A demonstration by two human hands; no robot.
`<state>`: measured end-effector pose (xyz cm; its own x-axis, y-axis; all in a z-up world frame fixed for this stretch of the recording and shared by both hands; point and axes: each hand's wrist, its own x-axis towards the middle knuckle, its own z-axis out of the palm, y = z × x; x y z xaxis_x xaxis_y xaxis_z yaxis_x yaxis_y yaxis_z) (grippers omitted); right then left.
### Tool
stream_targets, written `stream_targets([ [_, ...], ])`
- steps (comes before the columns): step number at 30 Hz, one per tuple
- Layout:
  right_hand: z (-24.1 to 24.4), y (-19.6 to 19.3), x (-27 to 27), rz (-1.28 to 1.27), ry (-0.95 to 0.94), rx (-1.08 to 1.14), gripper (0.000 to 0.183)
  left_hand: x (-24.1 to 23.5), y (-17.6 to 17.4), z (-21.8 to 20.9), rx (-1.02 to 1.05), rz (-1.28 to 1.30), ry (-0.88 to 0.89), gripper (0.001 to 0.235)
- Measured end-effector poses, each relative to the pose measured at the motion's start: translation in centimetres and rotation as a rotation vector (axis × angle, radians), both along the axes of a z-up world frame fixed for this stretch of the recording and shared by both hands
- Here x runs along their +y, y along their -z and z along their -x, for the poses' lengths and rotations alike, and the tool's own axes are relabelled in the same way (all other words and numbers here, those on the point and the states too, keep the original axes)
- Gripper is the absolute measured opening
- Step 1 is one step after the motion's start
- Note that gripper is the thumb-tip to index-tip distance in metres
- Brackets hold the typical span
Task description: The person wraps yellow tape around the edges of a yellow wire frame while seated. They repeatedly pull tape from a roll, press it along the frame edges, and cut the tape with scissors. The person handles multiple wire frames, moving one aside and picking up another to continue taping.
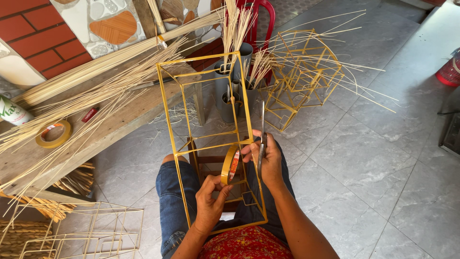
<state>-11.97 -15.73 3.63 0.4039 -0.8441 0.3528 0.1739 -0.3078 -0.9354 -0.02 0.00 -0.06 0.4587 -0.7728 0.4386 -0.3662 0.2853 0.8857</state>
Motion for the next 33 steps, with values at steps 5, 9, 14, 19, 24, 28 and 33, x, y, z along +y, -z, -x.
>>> stream_targets([
  [5,-0.02,0.03,0.00,0.004,-0.004,-0.009,0.034,0.04,-0.04,0.00,-0.007,-0.005,-0.006,0.027],
  [9,-0.09,0.02,-0.10,0.026,0.005,0.013,0.034,-0.03,-0.04,-0.04,-0.012,0.005,-0.006,0.027],
  [14,-0.04,0.01,-0.04,0.024,-0.001,-0.004,0.034,0.02,0.02,0.01,-0.009,0.006,-0.008,0.027],
  [19,-0.04,-0.06,0.07,0.023,0.003,0.002,0.034,0.03,0.13,-0.01,-0.004,0.003,0.000,0.025],
  [24,-0.06,-0.24,0.09,-0.002,0.008,0.009,0.034,-0.01,0.06,-0.02,-0.003,-0.006,-0.003,0.025],
  [28,-0.01,-0.23,0.16,-0.002,-0.002,-0.003,0.034,0.09,-0.03,0.02,-0.001,-0.019,-0.005,0.024],
  [33,-0.04,-0.39,0.08,0.007,0.005,0.016,0.034,0.09,-0.48,0.06,-0.029,0.000,-0.036,0.026],
])
